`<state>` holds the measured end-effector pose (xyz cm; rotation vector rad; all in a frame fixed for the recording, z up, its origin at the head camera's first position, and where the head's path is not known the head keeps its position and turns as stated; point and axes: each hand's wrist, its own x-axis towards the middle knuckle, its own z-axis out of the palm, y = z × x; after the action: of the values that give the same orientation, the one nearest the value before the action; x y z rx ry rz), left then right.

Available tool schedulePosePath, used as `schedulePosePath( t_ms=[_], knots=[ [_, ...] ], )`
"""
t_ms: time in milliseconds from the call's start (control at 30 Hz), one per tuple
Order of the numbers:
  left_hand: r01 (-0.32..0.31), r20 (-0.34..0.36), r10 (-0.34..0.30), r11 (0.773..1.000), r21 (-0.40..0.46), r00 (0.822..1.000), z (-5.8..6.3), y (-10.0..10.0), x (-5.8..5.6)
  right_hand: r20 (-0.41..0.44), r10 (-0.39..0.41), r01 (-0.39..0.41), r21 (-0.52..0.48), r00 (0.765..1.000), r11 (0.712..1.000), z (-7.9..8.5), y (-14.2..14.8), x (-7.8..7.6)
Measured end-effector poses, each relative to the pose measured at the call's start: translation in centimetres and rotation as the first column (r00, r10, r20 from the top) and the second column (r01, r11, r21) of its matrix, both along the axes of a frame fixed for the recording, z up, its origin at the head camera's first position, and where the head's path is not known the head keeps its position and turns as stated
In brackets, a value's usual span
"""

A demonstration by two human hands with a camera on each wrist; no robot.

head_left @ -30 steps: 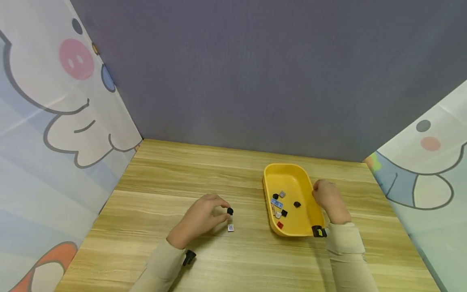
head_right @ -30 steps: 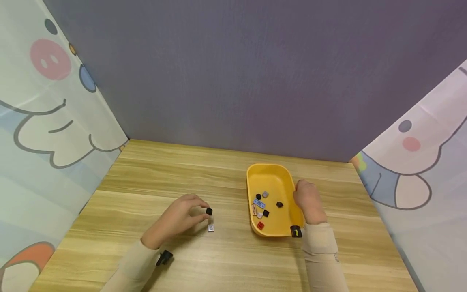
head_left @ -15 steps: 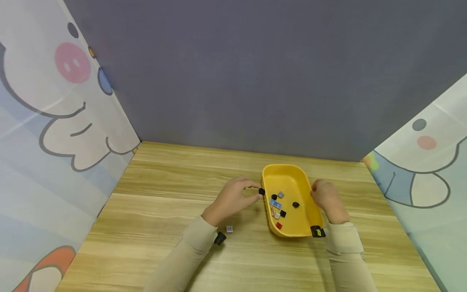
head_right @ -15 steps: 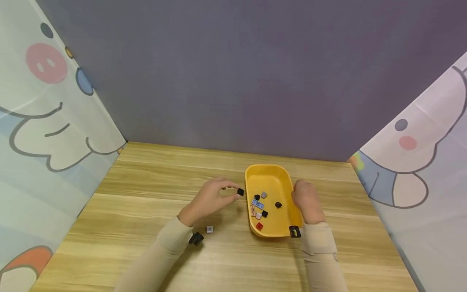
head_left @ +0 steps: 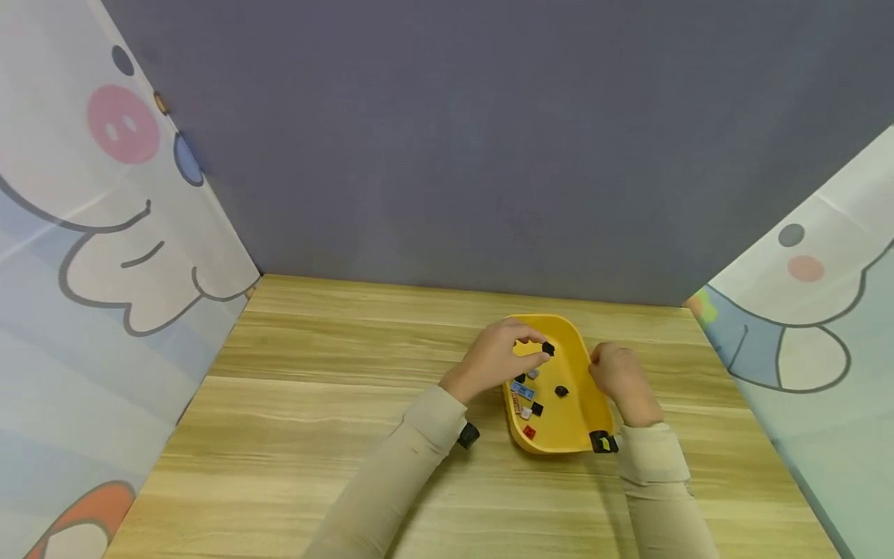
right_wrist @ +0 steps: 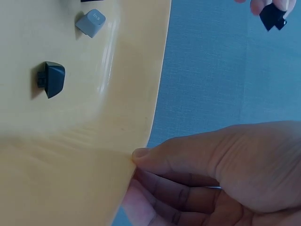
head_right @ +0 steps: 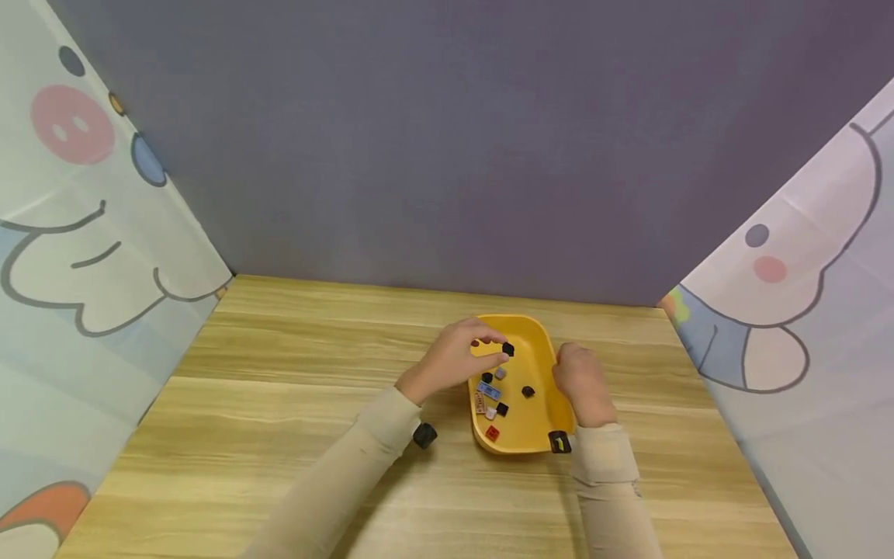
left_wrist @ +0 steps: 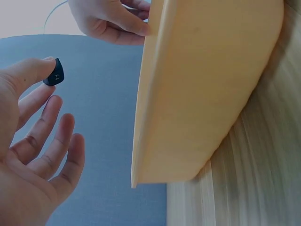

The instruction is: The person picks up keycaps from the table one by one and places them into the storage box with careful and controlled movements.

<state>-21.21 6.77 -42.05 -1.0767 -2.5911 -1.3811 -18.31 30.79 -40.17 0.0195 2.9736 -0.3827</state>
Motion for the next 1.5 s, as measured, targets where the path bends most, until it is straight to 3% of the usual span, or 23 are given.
schedulePosePath(
  t_ms=[433, 667, 867, 1000, 1233, 1500],
  knots=[
    [-0.015, 0.008, 0.015, 1.0, -0.008, 1.0, -0.3, -0.5, -0.2, 0.029, -0.004, 0.005, -0.01, 1.0, 1.0, 0.1, -0.4, -0.2],
    [-0.015, -0.009, 0.015, 1.0, -0.022, 1.0, 0.2, -1.8, 0.4, 0.019, -0.001, 0.001, -0.002, 1.0, 1.0, 0.0, -0.2, -0.2],
    [-0.029, -0.074, 0.022, 0.995, -0.093, 0.997, 0.9, -3.5, 1.7, 0.018, -0.003, 0.003, 0.0, 1.0, 1.0, -0.1, -0.1, -0.1],
    [-0.053, -0.071, 0.042, 0.984, -0.172, 0.997, 0.9, -5.3, 3.0, 0.02, -0.009, 0.009, -0.001, 1.0, 1.0, 0.0, -0.1, 0.0],
    [-0.113, -0.025, 0.11, 0.966, -0.232, 0.994, -0.5, -9.7, 5.2, 0.028, -0.003, 0.003, -0.002, 1.0, 1.0, 0.2, -0.1, -0.1],
    [-0.111, -0.013, 0.111, 0.966, -0.235, 0.994, -2.4, -13.5, 7.2, 0.032, -0.016, 0.016, -0.02, 0.999, 1.0, 0.4, -0.1, 0.0]
  ],
)
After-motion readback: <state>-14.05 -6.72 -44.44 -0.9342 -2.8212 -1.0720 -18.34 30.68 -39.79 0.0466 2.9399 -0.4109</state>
